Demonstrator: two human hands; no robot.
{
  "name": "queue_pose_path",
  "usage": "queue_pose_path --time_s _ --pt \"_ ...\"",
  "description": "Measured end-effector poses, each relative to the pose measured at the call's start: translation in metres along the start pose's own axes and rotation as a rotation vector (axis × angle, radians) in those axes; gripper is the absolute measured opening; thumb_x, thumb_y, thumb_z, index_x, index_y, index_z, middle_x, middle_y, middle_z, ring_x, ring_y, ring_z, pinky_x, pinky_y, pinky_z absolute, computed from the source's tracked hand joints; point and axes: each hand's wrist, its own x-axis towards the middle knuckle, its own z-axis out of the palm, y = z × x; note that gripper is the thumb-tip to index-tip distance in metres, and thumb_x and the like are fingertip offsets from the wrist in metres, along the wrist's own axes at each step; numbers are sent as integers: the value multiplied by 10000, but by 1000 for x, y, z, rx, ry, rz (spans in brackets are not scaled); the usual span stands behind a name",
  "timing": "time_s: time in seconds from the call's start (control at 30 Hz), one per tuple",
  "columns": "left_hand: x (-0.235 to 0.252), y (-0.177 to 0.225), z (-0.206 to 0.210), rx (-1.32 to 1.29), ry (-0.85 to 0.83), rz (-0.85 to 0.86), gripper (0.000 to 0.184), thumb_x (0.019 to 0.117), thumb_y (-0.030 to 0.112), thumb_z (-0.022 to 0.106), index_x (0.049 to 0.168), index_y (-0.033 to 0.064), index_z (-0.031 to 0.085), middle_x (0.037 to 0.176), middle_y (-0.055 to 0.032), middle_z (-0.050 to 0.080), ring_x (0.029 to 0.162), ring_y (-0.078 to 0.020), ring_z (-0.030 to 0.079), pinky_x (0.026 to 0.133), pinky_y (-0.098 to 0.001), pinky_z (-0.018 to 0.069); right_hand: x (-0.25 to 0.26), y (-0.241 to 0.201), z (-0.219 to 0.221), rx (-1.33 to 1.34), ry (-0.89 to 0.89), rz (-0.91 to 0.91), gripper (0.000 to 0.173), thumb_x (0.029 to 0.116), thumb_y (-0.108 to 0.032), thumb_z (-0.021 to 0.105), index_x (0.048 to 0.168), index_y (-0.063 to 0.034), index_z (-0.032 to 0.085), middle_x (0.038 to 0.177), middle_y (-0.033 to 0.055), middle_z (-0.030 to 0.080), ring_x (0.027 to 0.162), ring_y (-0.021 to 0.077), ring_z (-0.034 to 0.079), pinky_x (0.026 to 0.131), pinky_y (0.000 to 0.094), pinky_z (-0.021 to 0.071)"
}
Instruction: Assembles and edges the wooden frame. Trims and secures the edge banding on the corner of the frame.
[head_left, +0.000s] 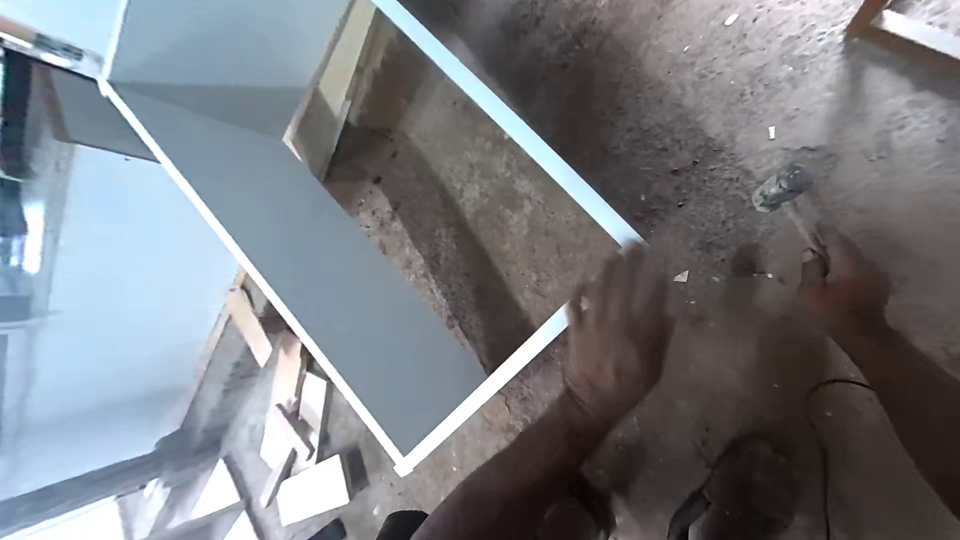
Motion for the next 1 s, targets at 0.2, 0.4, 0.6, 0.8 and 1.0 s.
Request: queue_pose_path --time_s 0.2,0.4,0.6,0.8,1.0 --pt "-47 48 47 -540 -384 -21 299 996 296 635 1239 153 734 1404 -100 620 1286 -262 593 1026 -425 525 50 11 51 -49 -38 22 473 1081 -304 473 1452 -18 530 1269 341 620 1140 565 608 923 744 451" --pt "-8 44 19 -817 -72 -326 214 1004 251 654 1107 105 770 1072 -48 732 984 -127 694 835 -289 593 55 33 70 -139 47 -204 457 1076 -310 445 1383 2 580 1179 311 666 1071 513 655 881 678 506" --pt "28 40 16 -1554 204 -979 288 1045 209 587 1054 -48 717 956 -74 725 814 -98 676 720 -256 579 59 27 71 -235 75 -250 433 1065 -272 457 1305 61 598 1137 320 665 1045 500 662 890 626 513" --pt "62 50 32 -1574 625 -1146 239 1018 112 602 903 -52 734 882 -105 753 798 -86 696 710 -226 566 59 31 74 -344 25 -191 512 1065 -316 410 1325 92 576 1252 344 632 1191 524 604 1035 638 445" --pt "67 51 36 -1518 745 -1124 118 940 50 707 904 -60 733 825 -99 738 727 -89 691 646 -237 581 59 33 79 -420 56 -214 502 1060 -316 409 1300 93 572 1212 329 639 1143 494 630 976 593 494"
